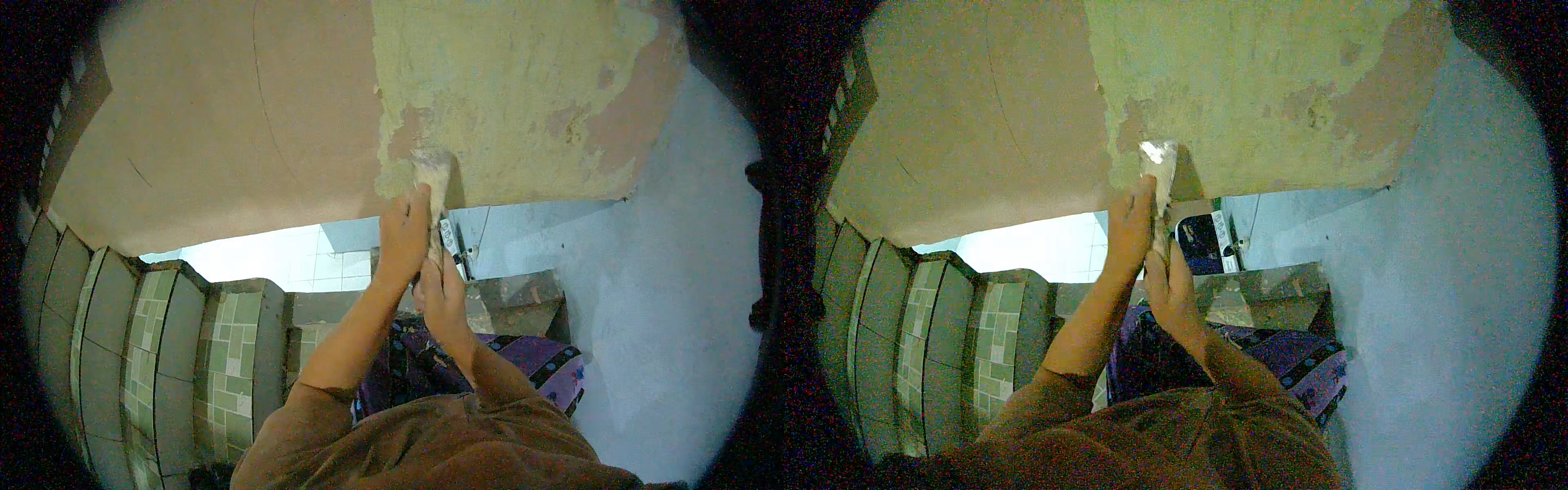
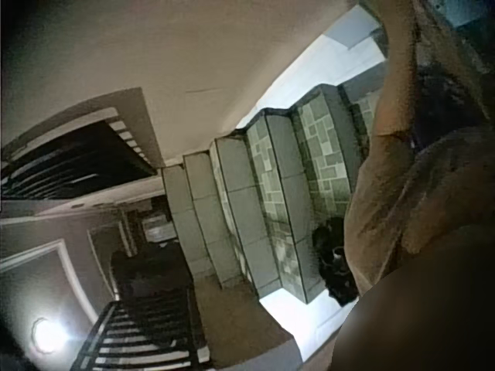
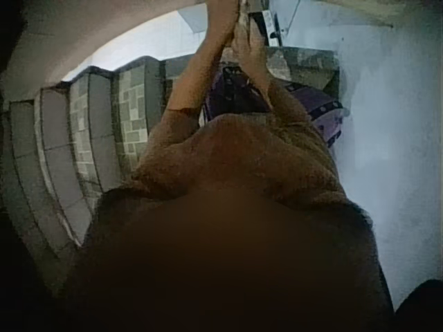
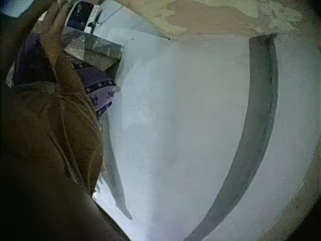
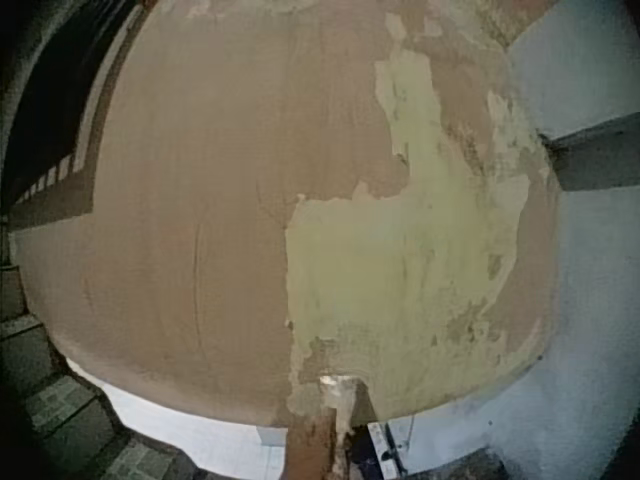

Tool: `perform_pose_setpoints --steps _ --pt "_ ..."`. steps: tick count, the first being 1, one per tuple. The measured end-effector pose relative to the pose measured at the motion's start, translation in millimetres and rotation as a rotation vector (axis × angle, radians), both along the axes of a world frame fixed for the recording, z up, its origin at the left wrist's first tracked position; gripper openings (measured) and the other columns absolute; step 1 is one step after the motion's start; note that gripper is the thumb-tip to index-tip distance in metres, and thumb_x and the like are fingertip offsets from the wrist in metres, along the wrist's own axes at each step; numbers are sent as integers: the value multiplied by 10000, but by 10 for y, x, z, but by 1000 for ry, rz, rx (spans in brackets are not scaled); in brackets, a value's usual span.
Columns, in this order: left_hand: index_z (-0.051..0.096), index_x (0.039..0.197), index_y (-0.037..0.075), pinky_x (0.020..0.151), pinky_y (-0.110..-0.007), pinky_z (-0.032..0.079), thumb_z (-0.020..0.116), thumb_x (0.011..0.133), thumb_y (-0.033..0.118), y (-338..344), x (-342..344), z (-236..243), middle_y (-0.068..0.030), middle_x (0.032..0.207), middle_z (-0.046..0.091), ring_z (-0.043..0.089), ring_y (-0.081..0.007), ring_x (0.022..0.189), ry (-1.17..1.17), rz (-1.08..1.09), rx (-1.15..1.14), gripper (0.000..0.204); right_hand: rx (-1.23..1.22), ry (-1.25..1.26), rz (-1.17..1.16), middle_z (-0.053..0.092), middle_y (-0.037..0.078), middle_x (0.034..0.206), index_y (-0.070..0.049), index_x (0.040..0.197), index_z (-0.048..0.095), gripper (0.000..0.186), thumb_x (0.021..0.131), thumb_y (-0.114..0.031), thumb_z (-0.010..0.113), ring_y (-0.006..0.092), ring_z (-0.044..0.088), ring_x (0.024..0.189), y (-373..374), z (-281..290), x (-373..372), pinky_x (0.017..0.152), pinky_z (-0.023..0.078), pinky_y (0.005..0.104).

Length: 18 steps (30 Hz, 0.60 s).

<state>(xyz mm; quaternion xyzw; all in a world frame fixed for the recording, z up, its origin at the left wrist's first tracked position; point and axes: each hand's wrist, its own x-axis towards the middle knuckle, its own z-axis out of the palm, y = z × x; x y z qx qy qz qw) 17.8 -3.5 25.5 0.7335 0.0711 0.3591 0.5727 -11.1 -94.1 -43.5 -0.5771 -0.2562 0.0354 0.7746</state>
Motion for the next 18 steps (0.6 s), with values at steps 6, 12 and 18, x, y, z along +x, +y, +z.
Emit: perform_pose_setpoints --steps 6,12,18 --pt "585 776 -15 582 -316 404 485 969 312 8 38 -37 -64 654 569 489 -120 630 0 -68 -124 393 -96 -90 17 370 -28 652 -50 1094 447 201 1009 -228 413 48 340 526 16 -104 93 446 263 226" --pt "579 773 -20 590 -329 400 484 969 315 -14 -170 -152 -75 652 562 482 -138 628 -11 -15 -97 400 -541 -169 -55 601 291 991 107 1231 440 401 957 -182 491 370 613 797 -597 282 -25 705 507 434" --pt "581 790 -4 596 -287 383 469 984 307 -125 -317 -312 -17 671 526 451 -95 658 5 -7 -31 383 -506 -643 -349 592 290 1016 99 1235 443 399 950 -175 497 367 605 826 -1488 553 -281 725 502 435"
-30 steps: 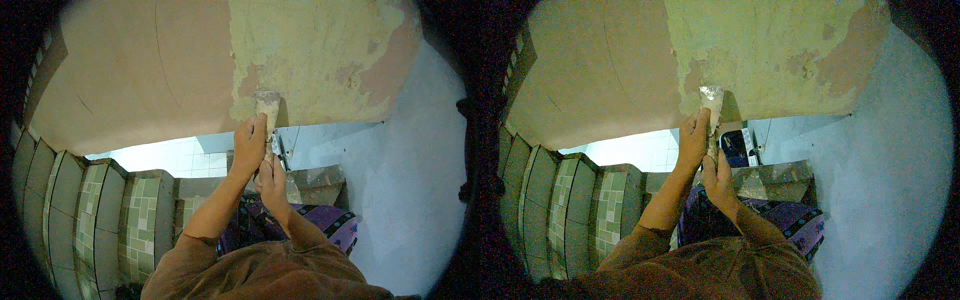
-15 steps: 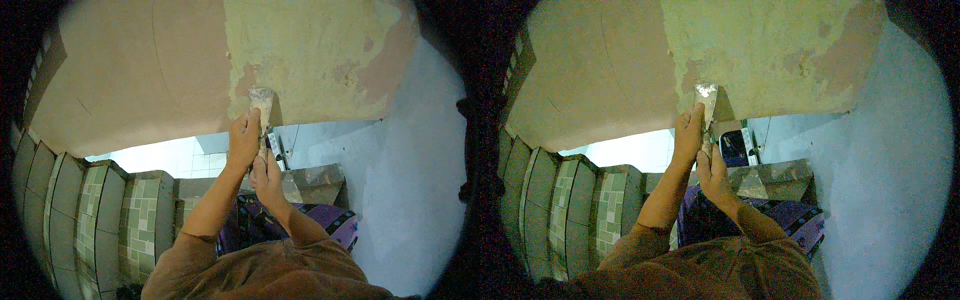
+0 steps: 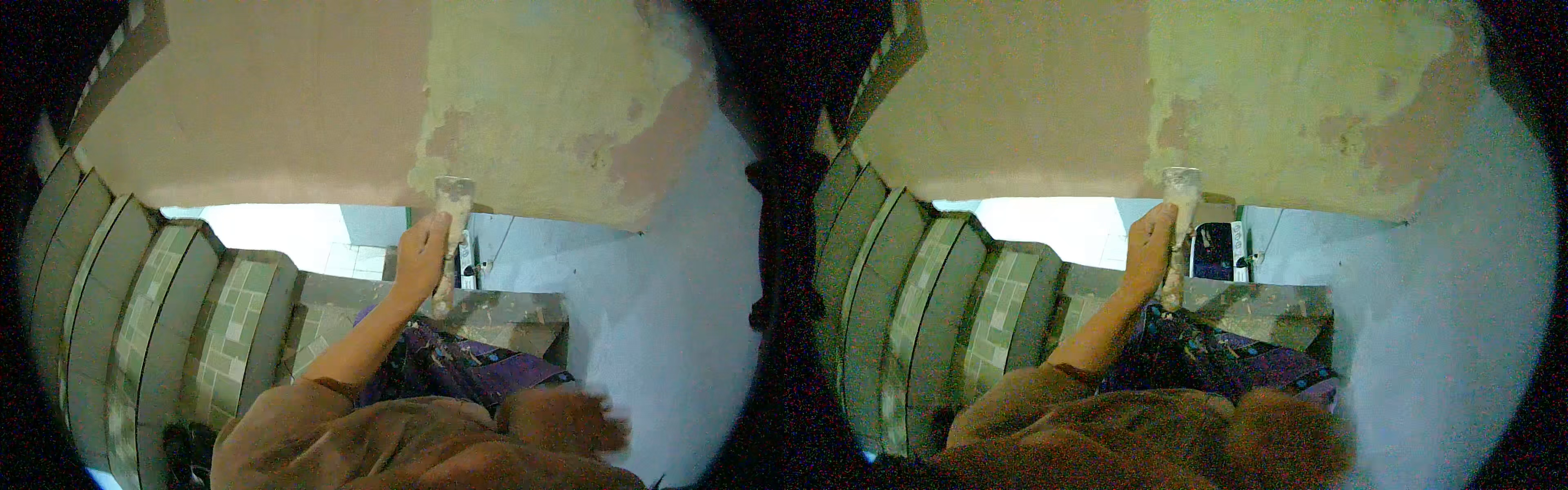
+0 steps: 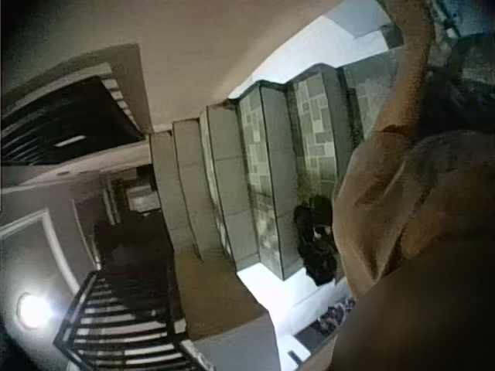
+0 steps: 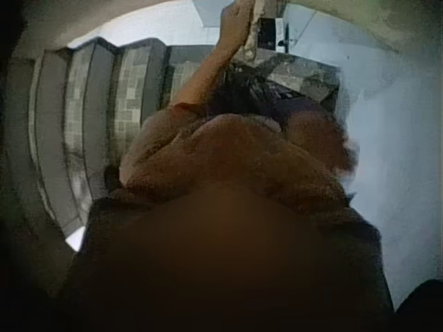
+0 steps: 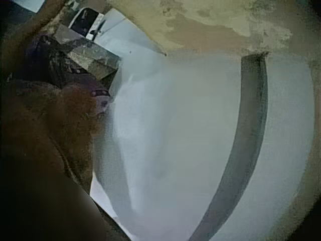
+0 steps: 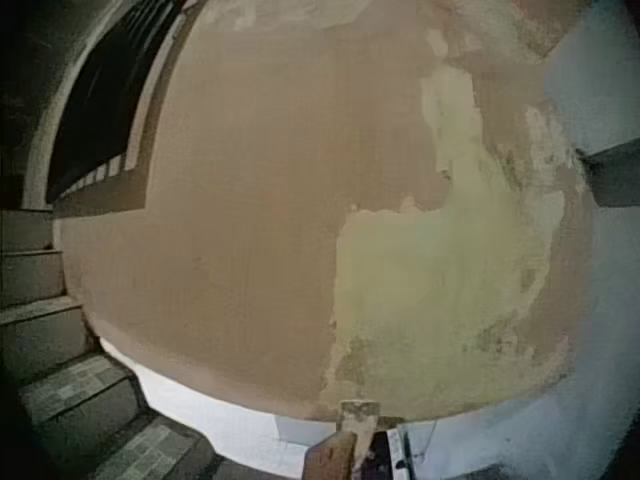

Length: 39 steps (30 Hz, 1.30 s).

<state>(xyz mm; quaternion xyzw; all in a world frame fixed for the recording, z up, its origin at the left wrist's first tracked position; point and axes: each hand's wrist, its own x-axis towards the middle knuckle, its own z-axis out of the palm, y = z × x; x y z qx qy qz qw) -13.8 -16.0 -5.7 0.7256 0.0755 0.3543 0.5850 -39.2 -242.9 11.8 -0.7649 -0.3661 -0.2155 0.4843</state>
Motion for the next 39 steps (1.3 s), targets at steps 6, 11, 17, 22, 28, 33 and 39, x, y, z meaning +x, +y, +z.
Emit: perform_pose_setpoints --steps 6,11,17,22,28,33,39 --pt "551 778 -25 552 -332 366 482 977 311 -191 62 -18 -74 589 466 414 -121 594 -121 -20 -31 397 58 -282 -141 582 288 1041 91 1240 446 399 942 -168 504 364 598 854 -330 12 -155 745 498 435" --pt "548 778 -25 547 -327 358 495 974 304 -277 34 19 -67 592 447 402 -122 596 -90 -17 -16 386 76 -352 -180 574 287 1062 84 1243 448 399 935 -161 509 362 591 877 -383 14 -173 761 494 435" --pt "525 722 -23 539 -334 345 487 978 312 -291 17 54 -52 586 437 400 -120 595 -121 -21 -25 423 94 -396 -198 564 285 1087 75 1248 451 400 927 -154 516 359 584 905 -397 2 -182 781 489 436" --pt "506 707 -14 534 -344 335 487 977 326 -256 1 19 -61 576 416 389 -122 588 -47 -25 -39 435 100 -421 -215 556 284 1108 69 1252 453 401 921 -148 522 356 577 929 -379 5 -156 798 485 436" --pt "507 718 -14 541 -345 345 493 976 315 -186 -16 14 -67 580 422 393 -124 592 -61 -6 8 418 107 -442 -226 546 283 1133 60 1256 456 404 913 -141 528 353 570 957 -342 5 -151 817 480 436" --pt "529 745 -22 548 -342 356 489 978 293 -159 -43 5 -90 596 452 406 -128 597 -110 -46 -58 394 111 -450 -233 538 281 1154 53 1260 459 407 907 -135 534 351 564 981 -312 12 -137 834 477 437" --pt "524 759 -31 554 -334 366 478 983 288 -72 -15 -50 -59 603 473 413 -128 603 -109 -6 -28 392 126 -472 -225 529 280 1179 45 1264 462 412 899 -128 540 348 556 1009 -226 21 -117 854 472 437"
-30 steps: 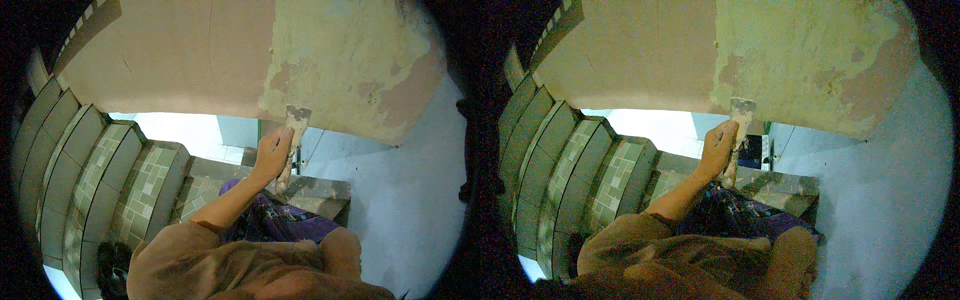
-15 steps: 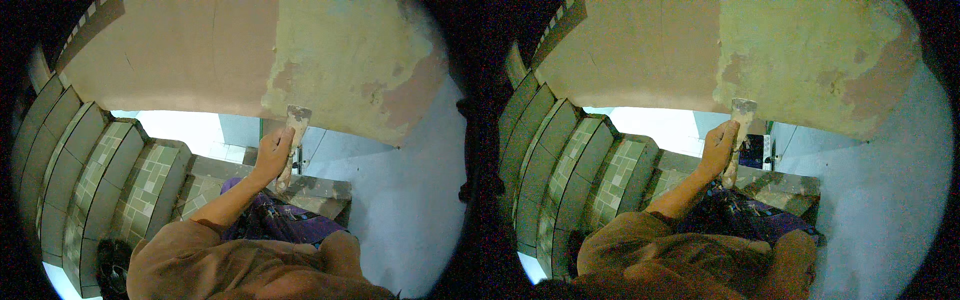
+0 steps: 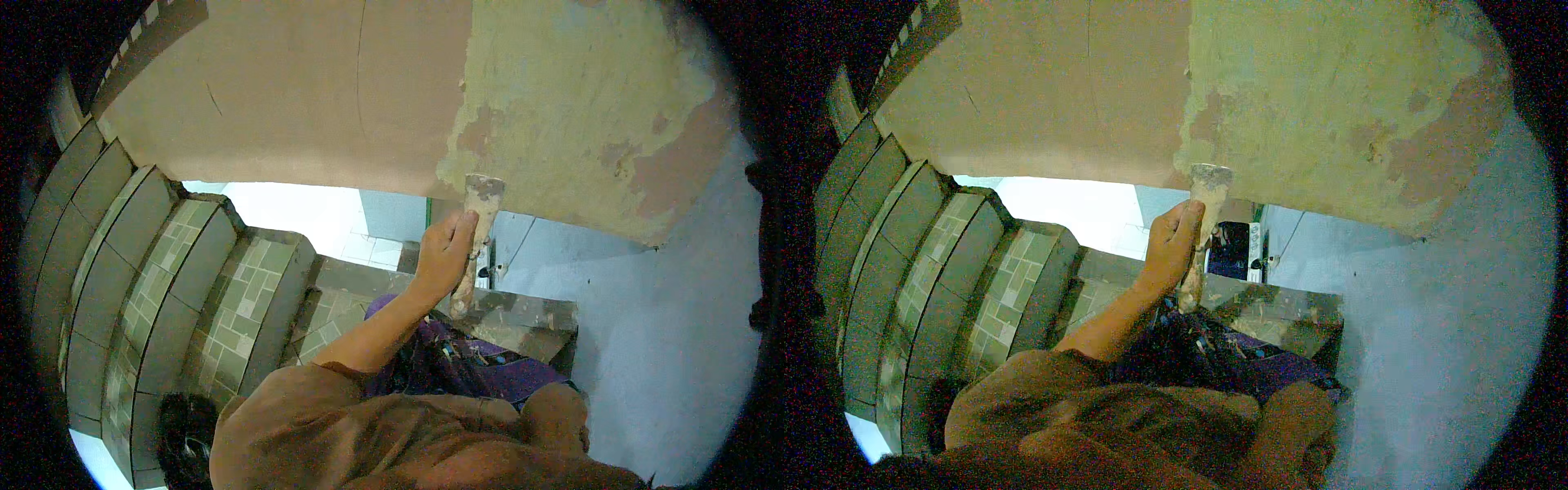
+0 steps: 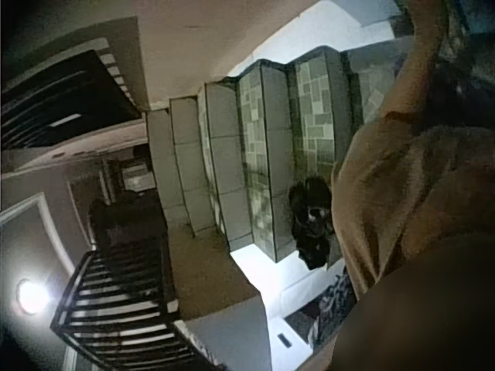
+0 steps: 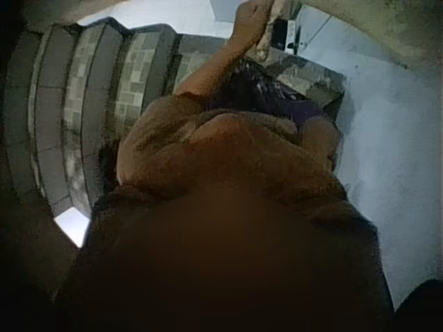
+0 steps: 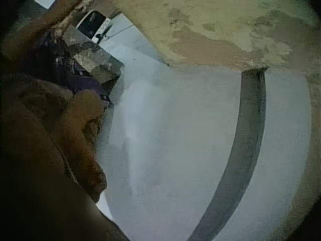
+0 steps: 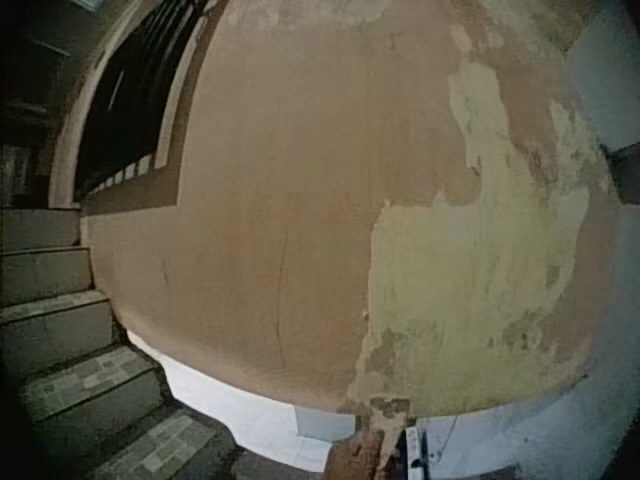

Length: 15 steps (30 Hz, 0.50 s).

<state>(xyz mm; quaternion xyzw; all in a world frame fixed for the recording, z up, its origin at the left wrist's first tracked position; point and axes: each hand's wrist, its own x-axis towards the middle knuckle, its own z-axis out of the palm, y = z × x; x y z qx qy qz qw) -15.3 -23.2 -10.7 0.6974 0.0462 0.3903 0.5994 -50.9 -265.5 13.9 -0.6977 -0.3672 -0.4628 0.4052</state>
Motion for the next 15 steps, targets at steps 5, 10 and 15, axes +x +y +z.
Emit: perform_pose_setpoints --steps 5,10,15 --pt "559 793 -29 559 -332 374 475 984 291 -3 33 77 -59 624 505 436 -121 616 -83 -32 -66 382 23 -36 28 520 279 1200 38 1268 464 416 892 -122 546 346 550 1032 284 43 69 870 468 437" --pt "576 827 -23 587 -314 384 480 982 300 -71 139 388 -59 668 528 451 -109 654 -65 -69 -31 372 25 32 131 512 277 1221 31 1271 466 421 886 -116 551 343 543 1056 827 -6 232 887 464 437" --pt "540 775 -6 581 -291 363 496 977 262 -131 324 727 -37 640 461 405 -93 659 -161 -88 16 339 39 279 247 507 230 1214 11 1339 426 482 866 -46 498 360 472 1162 1165 12 397 1004 383 423"
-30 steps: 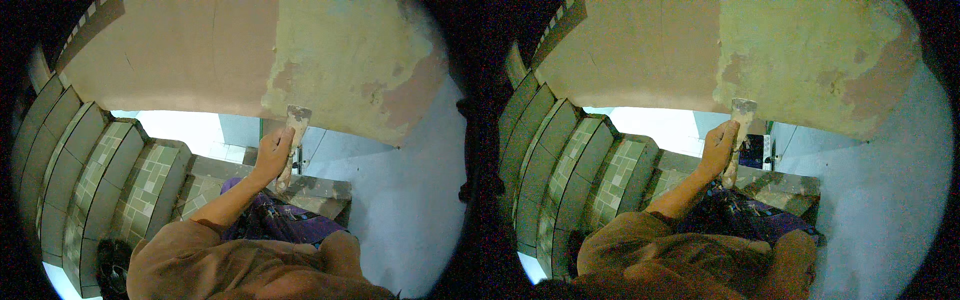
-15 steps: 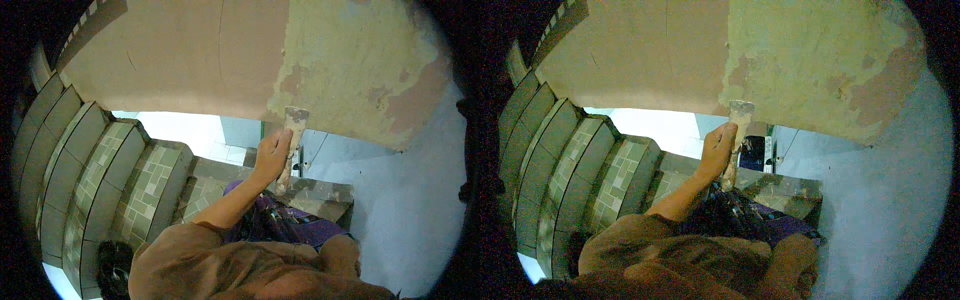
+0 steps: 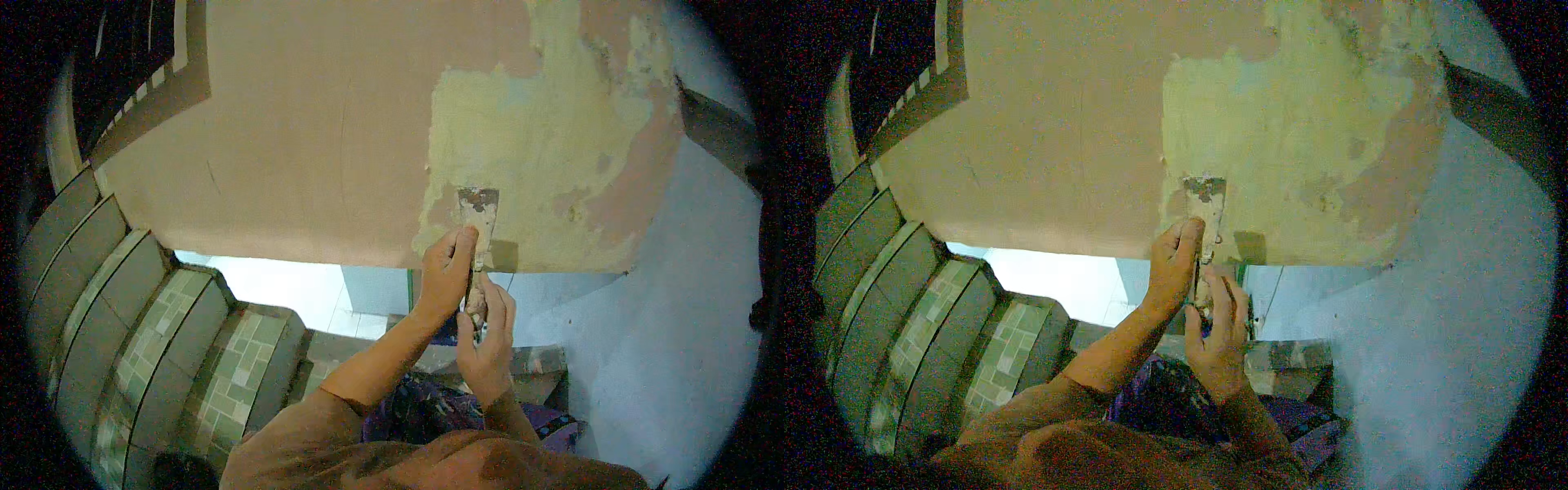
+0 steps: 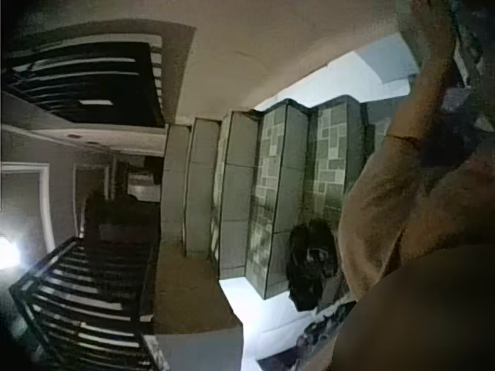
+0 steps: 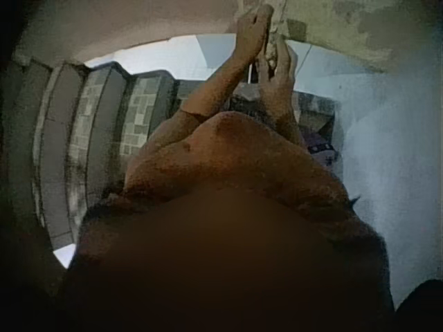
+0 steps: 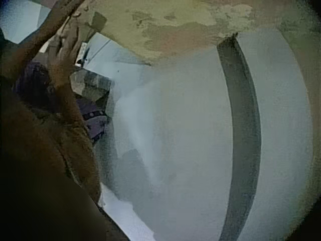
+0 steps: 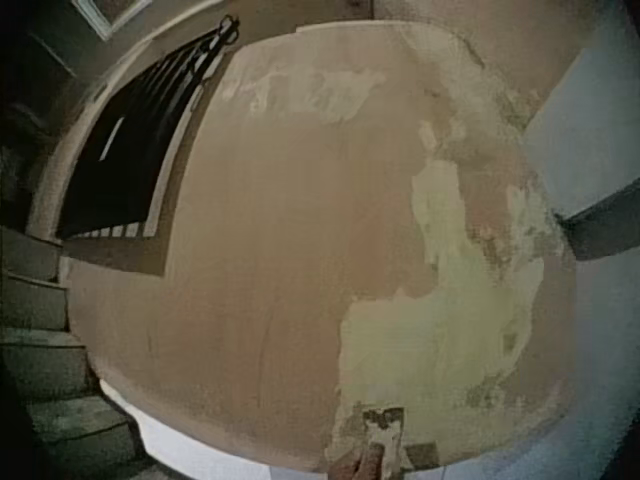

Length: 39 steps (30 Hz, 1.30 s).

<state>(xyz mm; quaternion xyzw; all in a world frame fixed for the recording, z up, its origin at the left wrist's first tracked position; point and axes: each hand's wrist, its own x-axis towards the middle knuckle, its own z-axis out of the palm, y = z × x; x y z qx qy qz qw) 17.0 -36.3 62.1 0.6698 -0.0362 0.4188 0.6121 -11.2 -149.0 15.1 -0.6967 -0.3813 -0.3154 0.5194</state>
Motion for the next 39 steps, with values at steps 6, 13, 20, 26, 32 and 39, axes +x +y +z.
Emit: perform_pose_setpoints --steps 6,13,20,26,32,39 --pt "595 800 -11 587 -295 401 497 971 272 7 220 344 -60 650 535 497 -132 633 -90 -26 74 345 62 86 -26 498 232 1311 14 1362 417 528 841 -3 504 376 508 1189 12 374 298 1011 395 419" --pt "541 1230 60 1045 -492 289 537 918 260 353 607 824 -178 1316 474 422 -351 1227 -386 745 942 371 61 -198 -429 640 170 1101 -94 1285 551 418 869 -69 583 342 635 951 -215 906 566 794 515 391" --pt "316 1455 80 1130 -591 71 567 877 358 519 891 1007 -173 1515 252 184 -370 1415 -378 943 1093 689 -73 -382 -748 627 82 800 -216 1281 573 421 867 -167 633 262 615 613 -109 1153 716 520 492 374" --pt "299 1477 144 1134 -585 61 545 879 395 543 899 941 -162 1533 222 171 -365 1421 -366 972 1126 694 -69 -454 -834 630 64 731 -219 1265 580 406 863 -185 629 240 615 565 -40 1390 899 477 483 363" --pt "308 1476 193 1131 -593 83 571 861 384 532 884 980 -152 1536 211 172 -341 1427 -371 950 1134 695 -98 -503 -854 646 65 687 -199 1233 593 375 859 -182 619 244 624 550 -89 1523 851 467 475 365" --pt "295 1481 229 1131 -599 63 577 858 388 524 858 957 -146 1542 200 159 -348 1429 -332 933 1157 702 -170 -485 -862 647 72 672 -203 1189 612 318 871 -215 593 246 621 527 -187 1581 817 458 466 362"
